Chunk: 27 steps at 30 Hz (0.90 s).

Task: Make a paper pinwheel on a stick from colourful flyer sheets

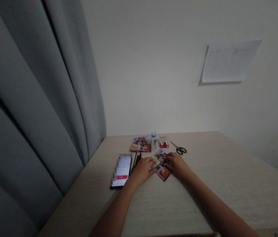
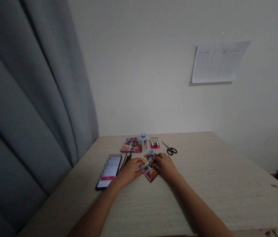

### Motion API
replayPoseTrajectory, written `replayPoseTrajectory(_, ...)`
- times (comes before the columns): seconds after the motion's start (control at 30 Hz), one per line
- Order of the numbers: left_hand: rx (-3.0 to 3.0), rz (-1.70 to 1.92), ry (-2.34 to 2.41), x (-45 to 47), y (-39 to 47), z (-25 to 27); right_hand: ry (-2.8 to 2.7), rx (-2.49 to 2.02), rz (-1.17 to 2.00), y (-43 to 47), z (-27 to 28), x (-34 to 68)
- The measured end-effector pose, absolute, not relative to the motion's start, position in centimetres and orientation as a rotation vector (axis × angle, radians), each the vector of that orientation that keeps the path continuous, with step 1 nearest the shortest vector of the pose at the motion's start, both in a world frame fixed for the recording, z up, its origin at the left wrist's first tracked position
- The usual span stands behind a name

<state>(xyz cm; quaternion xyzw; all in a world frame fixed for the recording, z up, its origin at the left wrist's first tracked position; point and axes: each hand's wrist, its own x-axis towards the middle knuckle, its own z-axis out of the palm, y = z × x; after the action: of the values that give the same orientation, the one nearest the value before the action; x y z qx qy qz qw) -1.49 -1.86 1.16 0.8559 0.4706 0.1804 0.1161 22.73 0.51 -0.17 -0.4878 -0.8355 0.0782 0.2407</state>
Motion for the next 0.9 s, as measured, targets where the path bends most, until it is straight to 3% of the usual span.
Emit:
replayPoseTrajectory(0.43,2.433,0.479,1.353,-2.6,-1.3,1.9,-2.304,-1.150,0.569,0.8,0.9,24.8)
replayPoseTrajectory(0.9,2.461,0.522,1.377,-2.1,-2.1,1.9,-2.404,-1.112,0.621,1.4,0.4,25.8)
